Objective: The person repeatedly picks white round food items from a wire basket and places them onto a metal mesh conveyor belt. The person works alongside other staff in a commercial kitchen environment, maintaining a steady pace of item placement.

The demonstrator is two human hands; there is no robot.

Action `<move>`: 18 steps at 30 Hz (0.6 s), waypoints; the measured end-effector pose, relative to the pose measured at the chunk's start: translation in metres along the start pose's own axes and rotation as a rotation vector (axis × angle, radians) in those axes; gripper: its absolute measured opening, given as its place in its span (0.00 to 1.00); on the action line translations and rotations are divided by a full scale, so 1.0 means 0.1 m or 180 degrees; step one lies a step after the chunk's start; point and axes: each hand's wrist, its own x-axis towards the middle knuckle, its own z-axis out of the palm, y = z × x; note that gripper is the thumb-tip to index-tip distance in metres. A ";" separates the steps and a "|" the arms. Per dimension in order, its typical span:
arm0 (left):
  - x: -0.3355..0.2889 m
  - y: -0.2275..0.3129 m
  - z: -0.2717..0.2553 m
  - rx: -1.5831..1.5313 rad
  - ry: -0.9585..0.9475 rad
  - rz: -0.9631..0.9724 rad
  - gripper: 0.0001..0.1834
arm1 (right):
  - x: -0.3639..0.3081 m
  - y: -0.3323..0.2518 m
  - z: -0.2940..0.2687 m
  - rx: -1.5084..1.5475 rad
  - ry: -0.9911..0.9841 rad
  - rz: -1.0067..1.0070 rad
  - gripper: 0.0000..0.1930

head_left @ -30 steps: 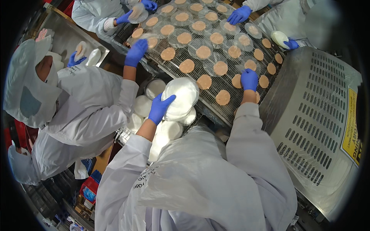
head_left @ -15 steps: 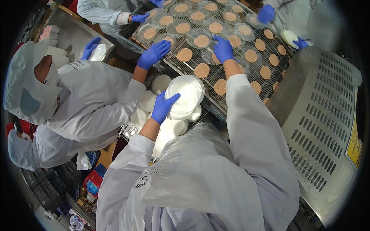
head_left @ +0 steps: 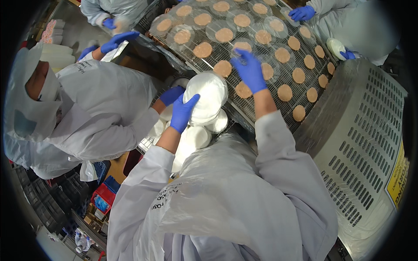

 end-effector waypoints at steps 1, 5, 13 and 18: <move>0.21 -0.06 -0.04 -0.0056 0.0010 0.0050 0.21 | -0.09 -0.11 0.20 0.0779 -0.0661 0.0747 0.19; 0.93 -0.18 -0.04 -0.0148 0.0030 0.0149 0.20 | 0.05 0.19 0.61 -0.0542 -0.1196 0.0987 0.14; 1.66 -0.88 -0.09 -0.0353 0.0132 -0.0153 0.21 | 0.70 1.93 -0.22 0.0031 0.0706 0.1354 0.12; 1.72 -0.97 -0.02 -0.0273 0.0054 -0.0364 0.21 | 0.94 2.20 -0.63 -0.2077 0.1329 0.0656 0.16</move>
